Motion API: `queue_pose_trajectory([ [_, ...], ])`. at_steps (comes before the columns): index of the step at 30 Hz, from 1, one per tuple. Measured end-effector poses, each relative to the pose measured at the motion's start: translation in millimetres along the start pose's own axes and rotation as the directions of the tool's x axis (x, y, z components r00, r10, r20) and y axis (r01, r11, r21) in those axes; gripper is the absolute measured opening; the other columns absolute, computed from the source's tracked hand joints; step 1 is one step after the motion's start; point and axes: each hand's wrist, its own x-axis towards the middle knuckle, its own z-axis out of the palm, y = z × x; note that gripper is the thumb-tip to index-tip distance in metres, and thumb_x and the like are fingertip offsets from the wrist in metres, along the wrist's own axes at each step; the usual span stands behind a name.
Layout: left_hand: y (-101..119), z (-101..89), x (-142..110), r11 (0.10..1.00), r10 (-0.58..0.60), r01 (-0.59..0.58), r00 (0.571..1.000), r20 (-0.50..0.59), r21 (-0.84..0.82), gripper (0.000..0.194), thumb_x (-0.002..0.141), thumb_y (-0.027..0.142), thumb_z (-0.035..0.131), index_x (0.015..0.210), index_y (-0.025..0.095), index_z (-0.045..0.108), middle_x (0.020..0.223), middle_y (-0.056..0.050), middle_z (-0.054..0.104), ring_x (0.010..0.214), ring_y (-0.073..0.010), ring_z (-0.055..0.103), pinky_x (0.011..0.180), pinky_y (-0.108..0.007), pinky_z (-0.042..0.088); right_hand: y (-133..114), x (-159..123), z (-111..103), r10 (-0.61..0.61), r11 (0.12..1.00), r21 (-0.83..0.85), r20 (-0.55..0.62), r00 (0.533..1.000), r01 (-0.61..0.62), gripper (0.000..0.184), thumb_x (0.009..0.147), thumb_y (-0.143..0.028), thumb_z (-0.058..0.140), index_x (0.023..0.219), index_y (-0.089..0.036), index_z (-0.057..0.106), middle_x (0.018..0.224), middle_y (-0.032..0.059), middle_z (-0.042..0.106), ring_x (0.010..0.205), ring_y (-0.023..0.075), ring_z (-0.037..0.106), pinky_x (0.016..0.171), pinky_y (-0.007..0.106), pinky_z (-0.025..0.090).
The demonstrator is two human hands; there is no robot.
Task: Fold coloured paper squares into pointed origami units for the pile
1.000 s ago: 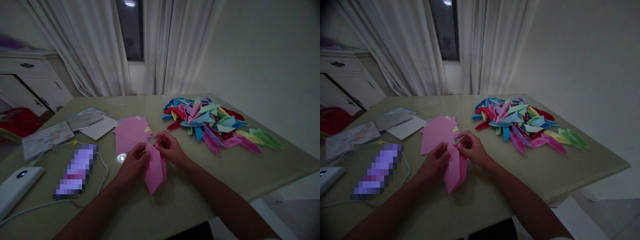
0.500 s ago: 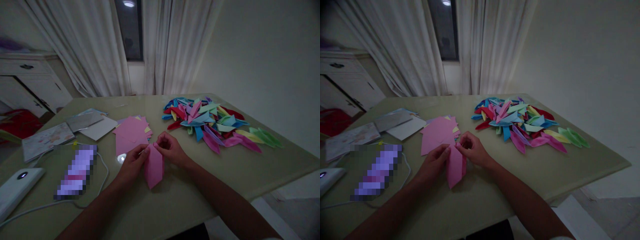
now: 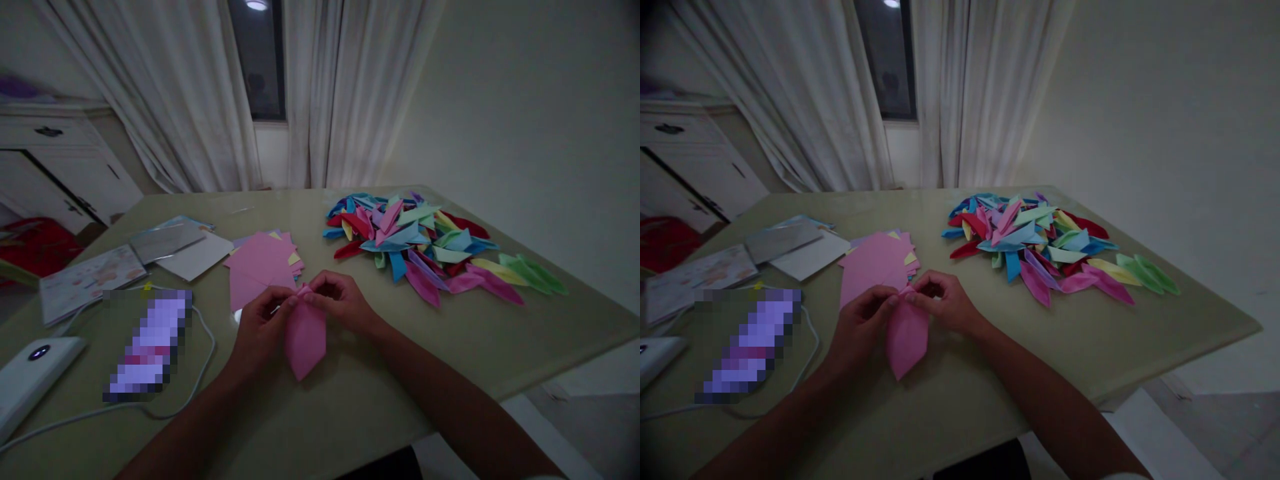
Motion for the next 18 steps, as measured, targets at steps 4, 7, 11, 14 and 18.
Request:
queue_pose_trajectory([
  [4,6.9,-0.2,-1.9,0.994,0.081,-0.081,0.997,0.013,0.075,0.021,0.091,0.043,0.08,0.083,0.023,0.079,0.086,-0.003,0.072,0.082,-0.0206,0.066,0.071,-0.03,0.054,2.1,0.1,0.1,-0.006,1.0,-0.016,-0.021,1.0,0.005,0.037,0.083,-0.052,0.089,0.086,-0.019,0.072,0.081,0.0012,0.07,0.071,0.0149,0.061,0.068,0.029,0.047],
  [7,8.5,0.2,-3.0,0.985,0.11,-0.113,0.994,0.028,0.131,0.021,0.094,0.042,0.077,0.084,0.023,0.08,0.087,-0.004,0.071,0.082,-0.0204,0.065,0.07,-0.029,0.054,2.4,0.0,1.1,-0.025,0.999,-0.023,-0.036,0.999,0.024,0.035,0.085,-0.052,0.087,0.086,-0.019,0.073,0.081,0.0015,0.07,0.071,0.015,0.061,0.067,0.029,0.047],
  [11,4.3,0.6,-3.1,0.989,0.092,-0.1,0.993,0.077,0.108,0.021,0.092,0.043,0.08,0.09,0.022,0.081,0.09,-0.004,0.072,0.084,-0.0202,0.068,0.073,-0.029,0.055,-1.1,-0.6,1.9,-0.049,0.998,-0.051,-0.036,0.998,0.047,0.033,0.085,-0.051,0.087,0.088,-0.02,0.076,0.086,0.0033,0.074,0.076,0.0168,0.065,0.071,0.03,0.05],
  [14,1.6,0.4,-3.0,0.993,0.078,-0.085,0.993,0.092,0.077,0.021,0.092,0.043,0.08,0.091,0.022,0.079,0.089,-0.003,0.072,0.083,-0.0192,0.067,0.073,-0.028,0.054,-4.1,-1.0,1.9,-0.071,0.996,-0.06,-0.009,0.997,0.07,0.031,0.085,-0.048,0.088,0.092,-0.02,0.078,0.091,0.004,0.076,0.08,0.0172,0.067,0.073,0.03,0.051],
  [18,2.9,0.2,-3.8,0.988,0.106,-0.114,0.991,0.078,0.108,0.02,0.095,0.041,0.077,0.093,0.022,0.079,0.091,-0.003,0.072,0.085,-0.0186,0.066,0.072,-0.026,0.053,-6.1,-1.4,2.5,-0.091,0.993,-0.078,-0.003,0.996,0.091,0.03,0.085,-0.044,0.089,0.098,-0.02,0.078,0.093,0.0039,0.075,0.078,0.016,0.065,0.072,0.029,0.051],
])
